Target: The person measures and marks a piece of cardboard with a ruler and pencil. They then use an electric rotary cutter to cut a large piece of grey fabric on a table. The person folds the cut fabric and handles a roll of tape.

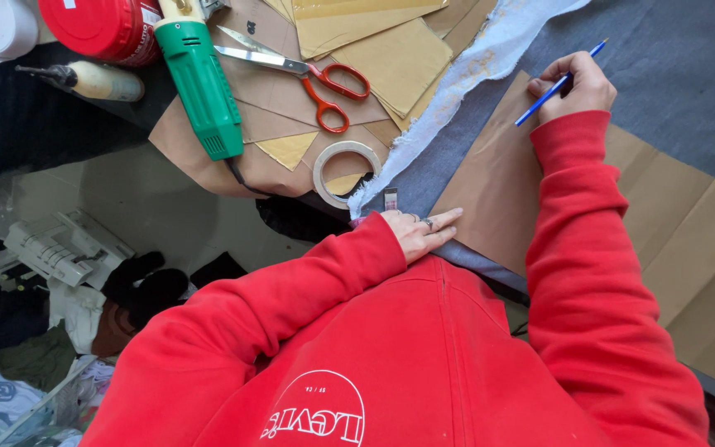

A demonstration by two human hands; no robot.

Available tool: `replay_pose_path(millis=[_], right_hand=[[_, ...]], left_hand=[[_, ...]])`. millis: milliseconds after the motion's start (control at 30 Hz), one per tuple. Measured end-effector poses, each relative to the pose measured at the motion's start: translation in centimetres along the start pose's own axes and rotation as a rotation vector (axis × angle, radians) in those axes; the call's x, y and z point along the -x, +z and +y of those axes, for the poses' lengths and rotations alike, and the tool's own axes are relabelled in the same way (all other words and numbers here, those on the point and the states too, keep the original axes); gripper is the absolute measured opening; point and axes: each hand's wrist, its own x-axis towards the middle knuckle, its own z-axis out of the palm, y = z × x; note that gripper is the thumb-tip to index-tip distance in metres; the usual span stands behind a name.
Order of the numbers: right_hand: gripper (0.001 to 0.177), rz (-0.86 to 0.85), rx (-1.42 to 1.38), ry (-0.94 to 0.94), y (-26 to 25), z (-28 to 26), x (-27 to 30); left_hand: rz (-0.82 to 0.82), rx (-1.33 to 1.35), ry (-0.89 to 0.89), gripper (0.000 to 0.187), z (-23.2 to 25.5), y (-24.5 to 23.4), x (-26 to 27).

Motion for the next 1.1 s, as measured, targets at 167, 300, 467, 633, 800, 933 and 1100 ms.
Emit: replay_pose_path(millis=[167,300,467,633,800,933,1100], right_hand=[[0.028,0.095,-0.063,-0.099,-0.9,-2.7,0.3],[0.030,0.172,-0.528,0.094,-1.6,-2.4,2.1],[0.023,-0.526,-0.682,0.390,-3.2,-8.1,8.7],[0.016,-0.778,-0.687,0.291,-2.2,-8.4,10.4],[0.014,-0.860,-0.605,0.208,-2.3,-8.7,10.1],[0.016,-0.815,-0.473,0.143,-2.9,-7.7,7.9],[0.015,-0.573,-0.624,0.201,-2.9,-1.9,2.4]], left_hand=[[-0.010,-0.025,-0.072,0.044,0.2,1.3,0.0],[0.012,-0.089,-0.129,0.048,0.7,2.0,-0.1],[-0.089,-0.159,-0.159,0.053,1.7,2.1,-0.6],[-0.203,-0.185,-0.219,0.057,2.1,2.6,-1.3],[-0.205,-0.176,-0.220,0.060,2.0,2.2,-1.2],[-0.211,-0.170,-0.222,0.059,2.1,2.0,-1.1],[-0.197,-0.195,-0.205,0.059,2.1,2.0,-1.1]])
